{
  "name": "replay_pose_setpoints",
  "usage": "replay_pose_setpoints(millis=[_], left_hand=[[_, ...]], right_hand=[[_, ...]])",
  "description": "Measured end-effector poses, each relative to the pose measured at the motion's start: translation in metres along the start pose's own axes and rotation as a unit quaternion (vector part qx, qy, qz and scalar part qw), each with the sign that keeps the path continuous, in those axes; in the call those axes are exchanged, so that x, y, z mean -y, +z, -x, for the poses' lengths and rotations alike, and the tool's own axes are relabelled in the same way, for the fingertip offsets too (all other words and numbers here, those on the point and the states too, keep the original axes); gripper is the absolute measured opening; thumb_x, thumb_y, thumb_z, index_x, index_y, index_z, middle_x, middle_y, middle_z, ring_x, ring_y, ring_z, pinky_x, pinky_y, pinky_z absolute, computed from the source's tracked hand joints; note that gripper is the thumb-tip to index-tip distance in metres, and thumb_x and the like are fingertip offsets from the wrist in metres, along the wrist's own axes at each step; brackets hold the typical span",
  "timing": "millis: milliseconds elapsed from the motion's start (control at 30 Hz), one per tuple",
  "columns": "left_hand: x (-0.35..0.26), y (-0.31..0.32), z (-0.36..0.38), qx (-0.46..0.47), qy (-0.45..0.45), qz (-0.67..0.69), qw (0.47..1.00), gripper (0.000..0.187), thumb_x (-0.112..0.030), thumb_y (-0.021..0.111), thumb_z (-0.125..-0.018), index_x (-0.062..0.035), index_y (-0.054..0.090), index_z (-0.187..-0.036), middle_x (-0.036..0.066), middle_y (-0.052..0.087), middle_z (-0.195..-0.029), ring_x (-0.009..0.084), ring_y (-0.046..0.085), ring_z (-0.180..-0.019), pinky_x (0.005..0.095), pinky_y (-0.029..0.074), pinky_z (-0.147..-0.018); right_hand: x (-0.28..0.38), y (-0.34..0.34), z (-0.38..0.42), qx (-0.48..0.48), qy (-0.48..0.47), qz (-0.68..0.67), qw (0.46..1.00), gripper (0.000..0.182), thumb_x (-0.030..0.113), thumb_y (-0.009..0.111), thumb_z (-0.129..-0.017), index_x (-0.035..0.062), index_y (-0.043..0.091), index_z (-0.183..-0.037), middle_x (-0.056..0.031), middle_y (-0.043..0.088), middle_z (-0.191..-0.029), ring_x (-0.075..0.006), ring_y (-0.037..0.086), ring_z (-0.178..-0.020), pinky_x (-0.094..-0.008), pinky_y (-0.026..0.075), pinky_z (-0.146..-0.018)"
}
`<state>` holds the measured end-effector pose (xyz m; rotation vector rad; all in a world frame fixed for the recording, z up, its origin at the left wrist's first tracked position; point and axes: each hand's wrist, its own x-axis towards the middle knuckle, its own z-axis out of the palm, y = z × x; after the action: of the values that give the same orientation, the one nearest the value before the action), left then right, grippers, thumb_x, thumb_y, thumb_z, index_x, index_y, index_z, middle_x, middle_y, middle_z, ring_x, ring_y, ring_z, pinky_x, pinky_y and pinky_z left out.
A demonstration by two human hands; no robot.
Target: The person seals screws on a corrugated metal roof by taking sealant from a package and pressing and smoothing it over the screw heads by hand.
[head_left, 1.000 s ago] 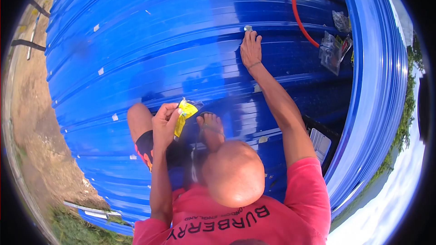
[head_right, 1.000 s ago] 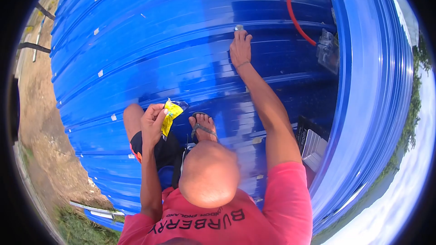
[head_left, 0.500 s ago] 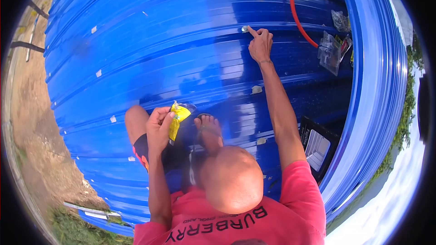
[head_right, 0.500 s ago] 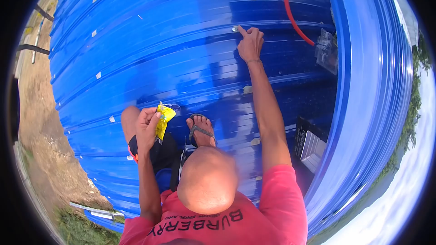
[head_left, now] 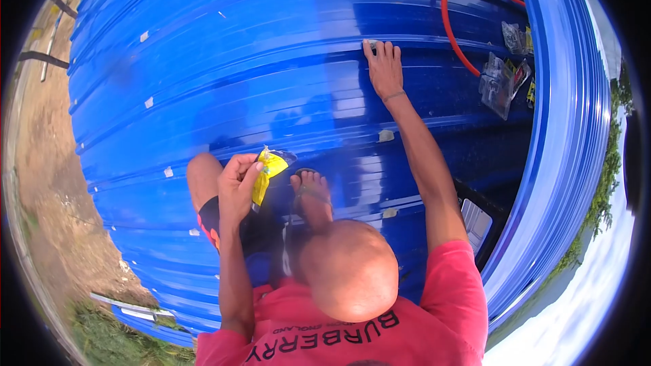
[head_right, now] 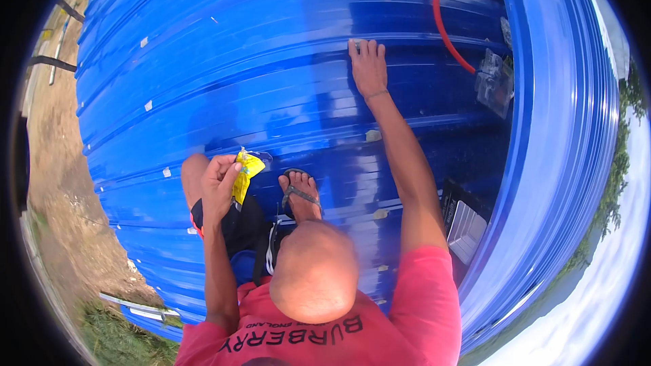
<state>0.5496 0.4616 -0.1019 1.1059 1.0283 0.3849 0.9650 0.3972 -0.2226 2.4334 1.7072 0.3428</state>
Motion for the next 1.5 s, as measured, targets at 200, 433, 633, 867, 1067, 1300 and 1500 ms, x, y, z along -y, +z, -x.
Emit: replay_pose_setpoints(millis=[200, 433, 633, 867, 1067, 1300, 1500], left_hand=[[0.001, -0.003, 0.0, 0.004, 0.006, 0.005, 1.0, 0.012, -0.004, 0.063, -0.099, 0.002, 0.064, -0.109, 0.005, 0.072, -0.096, 0.0063, 0.065, -0.085, 0.0209, 0.051, -0.073], [-0.002, -0.008, 0.002, -0.001, 0.001, 0.007, 1.0, 0.012, -0.003, 0.063, -0.099, 0.0017, 0.064, -0.11, 0.005, 0.072, -0.096, 0.0063, 0.065, -0.086, 0.021, 0.051, -0.073], [0.005, -0.013, 0.002, 0.0, -0.001, 0.008, 1.0, 0.012, -0.004, 0.063, -0.099, 0.0015, 0.064, -0.11, 0.005, 0.072, -0.097, 0.0063, 0.065, -0.086, 0.0208, 0.051, -0.073], [-0.001, -0.006, 0.001, 0.004, -0.007, 0.001, 1.0, 0.012, -0.003, 0.063, -0.099, 0.0018, 0.064, -0.109, 0.005, 0.072, -0.095, 0.0062, 0.065, -0.085, 0.0209, 0.051, -0.072], [-0.005, -0.005, 0.001, 0.012, -0.006, -0.006, 1.0, 0.011, -0.004, 0.063, -0.099, 0.0016, 0.064, -0.109, 0.005, 0.072, -0.095, 0.0059, 0.064, -0.084, 0.0207, 0.05, -0.072], [0.0, -0.009, -0.001, 0.014, -0.005, -0.001, 1.0, 0.011, -0.003, 0.063, -0.099, 0.0011, 0.064, -0.109, 0.005, 0.072, -0.095, 0.0058, 0.064, -0.084, 0.0207, 0.05, -0.072], [0.0, -0.009, 0.0, 0.017, -0.007, 0.004, 1.0, 0.012, -0.004, 0.064, -0.099, -0.0003, 0.063, -0.11, 0.004, 0.072, -0.097, 0.0058, 0.065, -0.084, 0.0201, 0.051, -0.072]], right_hand=[[0.015, -0.008, 0.011, 0.023, 0.034, 0.036, 0.998, 0.051, 0.016, 0.057, -0.093, 0.0153, 0.051, -0.144, -0.0099, 0.055, -0.107, -0.0286, 0.048, -0.105, -0.0451, 0.035, -0.097], [0.005, 0.001, -0.01, -0.004, 0.019, 0.064, 0.998, 0.046, 0.019, 0.058, -0.094, 0.0189, 0.055, -0.139, -0.0095, 0.055, -0.108, -0.0285, 0.048, -0.107, -0.0447, 0.035, -0.096], [-0.013, 0.002, -0.008, 0.038, 0.075, -0.021, 0.996, 0.049, 0.012, 0.062, -0.088, 0.0176, 0.059, -0.136, -0.0111, 0.054, -0.11, -0.0306, 0.048, -0.106, -0.045, 0.037, -0.094], [0.021, 0.02, 0.022, 0.041, 0.232, -0.188, 0.954, 0.078, 0.005, 0.064, -0.076, 0.0129, 0.042, -0.151, -0.0163, 0.05, -0.113, -0.0358, 0.046, -0.104, -0.0475, 0.037, -0.09], [0.057, 0.019, 0.02, 0.062, 0.252, -0.189, 0.947, 0.085, 0.005, 0.062, -0.076, 0.0061, 0.031, -0.154, -0.0183, 0.048, -0.112, -0.0357, 0.045, -0.103, -0.0482, 0.036, -0.089], [0.031, 0.013, 0.008, 0.001, 0.251, -0.212, 0.944, 0.072, 0.003, 0.062, -0.076, 0.0115, 0.047, -0.146, -0.0169, 0.05, -0.111, -0.0362, 0.046, -0.103, -0.0487, 0.037, -0.087], [0.018, 0.016, 0.001, -0.007, 0.156, -0.144, 0.977, 0.07, 0.006, 0.065, -0.077, 0.0172, 0.05, -0.145, -0.0131, 0.052, -0.106, -0.0324, 0.048, -0.099, -0.0463, 0.038, -0.087]])
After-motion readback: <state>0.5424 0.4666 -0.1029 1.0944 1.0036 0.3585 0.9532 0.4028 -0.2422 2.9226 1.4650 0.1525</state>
